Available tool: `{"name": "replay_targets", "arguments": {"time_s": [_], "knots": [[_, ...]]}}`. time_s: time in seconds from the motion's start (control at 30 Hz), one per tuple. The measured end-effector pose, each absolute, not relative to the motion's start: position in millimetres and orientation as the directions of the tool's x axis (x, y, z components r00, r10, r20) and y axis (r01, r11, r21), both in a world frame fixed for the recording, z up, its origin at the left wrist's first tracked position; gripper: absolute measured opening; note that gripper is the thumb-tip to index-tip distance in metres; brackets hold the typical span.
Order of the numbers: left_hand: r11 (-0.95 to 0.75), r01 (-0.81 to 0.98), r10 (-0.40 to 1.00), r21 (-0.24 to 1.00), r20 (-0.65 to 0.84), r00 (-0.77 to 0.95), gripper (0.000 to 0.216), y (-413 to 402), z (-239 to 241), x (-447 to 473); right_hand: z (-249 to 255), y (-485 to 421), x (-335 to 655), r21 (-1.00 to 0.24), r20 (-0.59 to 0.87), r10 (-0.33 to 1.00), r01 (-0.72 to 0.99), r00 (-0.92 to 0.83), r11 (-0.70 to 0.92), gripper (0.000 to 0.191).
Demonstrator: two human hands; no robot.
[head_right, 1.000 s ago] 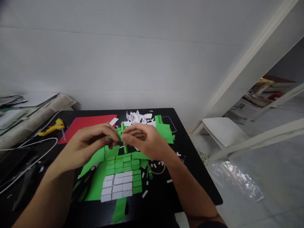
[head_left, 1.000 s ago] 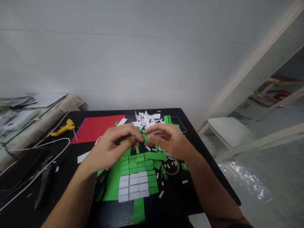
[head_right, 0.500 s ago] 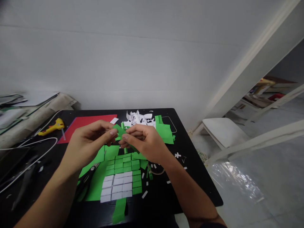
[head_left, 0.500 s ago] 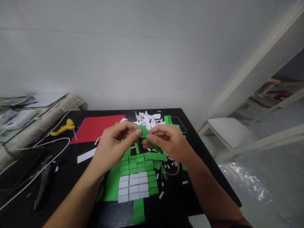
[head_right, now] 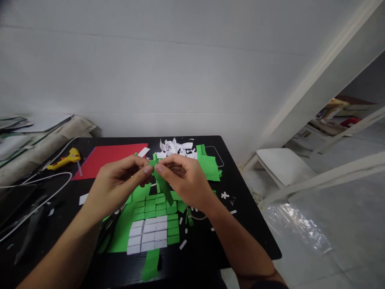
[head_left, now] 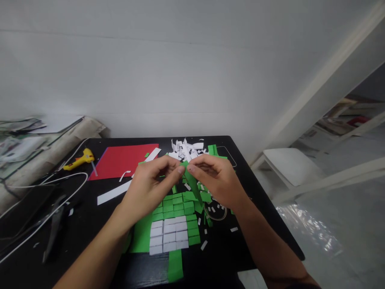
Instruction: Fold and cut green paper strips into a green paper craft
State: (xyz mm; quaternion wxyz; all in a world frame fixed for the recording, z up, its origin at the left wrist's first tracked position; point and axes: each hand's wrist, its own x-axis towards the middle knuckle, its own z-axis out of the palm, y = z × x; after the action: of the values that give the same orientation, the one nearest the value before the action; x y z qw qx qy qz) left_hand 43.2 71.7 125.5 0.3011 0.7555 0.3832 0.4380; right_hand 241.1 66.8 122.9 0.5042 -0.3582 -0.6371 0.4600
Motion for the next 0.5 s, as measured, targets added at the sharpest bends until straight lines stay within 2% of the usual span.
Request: {"name": "replay_targets", "arguments": {"time_s": [0.27, 0.5], "knots": [[-0.493, 0.279, 0.852, 0.824, 0.393, 0.345, 0.021, 70.6, 125.6, 42.9, 124.4, 65.3, 240.9, -0.948, 0.300, 0.937, 0.050, -0.181, 0.313, 0.016], [-0.456, 0.243, 0.862, 0.856, 0.357, 0.359, 0.018, 71.2, 124.1, 41.9, 121.5, 65.1, 240.2, -0.941, 0.328, 0.932, 0.029, -0.156, 0.337, 0.010]]}}
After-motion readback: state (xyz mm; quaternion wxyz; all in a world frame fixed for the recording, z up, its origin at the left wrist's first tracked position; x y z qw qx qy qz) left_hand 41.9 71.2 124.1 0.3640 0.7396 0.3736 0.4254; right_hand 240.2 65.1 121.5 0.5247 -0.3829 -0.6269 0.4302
